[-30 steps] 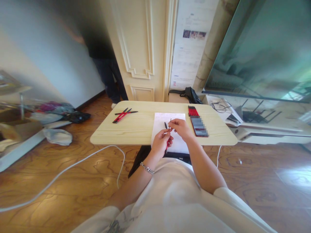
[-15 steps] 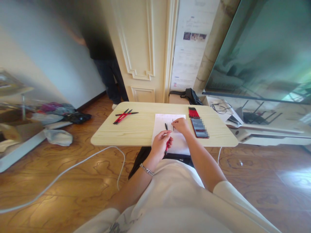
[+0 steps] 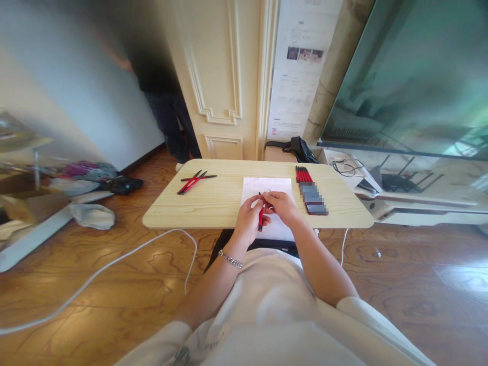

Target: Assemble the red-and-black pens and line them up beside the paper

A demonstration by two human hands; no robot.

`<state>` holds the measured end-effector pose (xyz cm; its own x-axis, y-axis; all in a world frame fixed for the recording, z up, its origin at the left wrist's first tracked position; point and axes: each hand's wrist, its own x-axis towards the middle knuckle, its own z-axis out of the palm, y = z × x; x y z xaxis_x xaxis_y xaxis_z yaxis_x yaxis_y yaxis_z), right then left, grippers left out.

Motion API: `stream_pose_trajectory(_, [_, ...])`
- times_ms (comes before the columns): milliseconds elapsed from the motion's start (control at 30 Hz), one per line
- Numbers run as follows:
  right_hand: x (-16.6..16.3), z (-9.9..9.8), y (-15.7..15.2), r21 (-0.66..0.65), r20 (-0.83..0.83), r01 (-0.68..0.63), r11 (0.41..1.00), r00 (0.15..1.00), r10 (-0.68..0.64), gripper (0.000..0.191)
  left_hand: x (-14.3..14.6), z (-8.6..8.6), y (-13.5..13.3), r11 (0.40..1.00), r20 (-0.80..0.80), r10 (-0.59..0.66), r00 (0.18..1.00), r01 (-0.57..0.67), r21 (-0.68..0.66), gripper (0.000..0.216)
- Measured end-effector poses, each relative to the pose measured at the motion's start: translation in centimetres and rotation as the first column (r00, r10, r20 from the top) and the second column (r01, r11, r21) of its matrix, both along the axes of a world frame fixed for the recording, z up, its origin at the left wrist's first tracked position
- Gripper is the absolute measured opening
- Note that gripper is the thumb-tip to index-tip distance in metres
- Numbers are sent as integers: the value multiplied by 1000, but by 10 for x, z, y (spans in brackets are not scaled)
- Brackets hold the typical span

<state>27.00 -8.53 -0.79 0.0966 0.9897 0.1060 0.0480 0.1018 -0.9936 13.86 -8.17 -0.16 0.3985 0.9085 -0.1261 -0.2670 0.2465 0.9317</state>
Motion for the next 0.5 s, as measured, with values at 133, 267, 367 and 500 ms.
stream_pose_trajectory(133, [-9,-1,-11,21,-334,-233,972,915,226,28,1,6,3,999,-5,-24,1000,24,44,45])
stream_pose_trajectory(267, [-7,-4,-9,10,-456,-281,960,853,254,24,-1,9,4,995,26,-91,995,90,47,44])
stream_pose_trajectory(367, [-5,-6,-8,-5,-478,-294,956,840,256,21,-1,12,3,995,37,-93,995,91,49,46])
stream_pose_trajectory(500, [-3,-6,-10,2,-462,-322,947,839,287,22,0,14,1,996,37,-75,996,73,57,51])
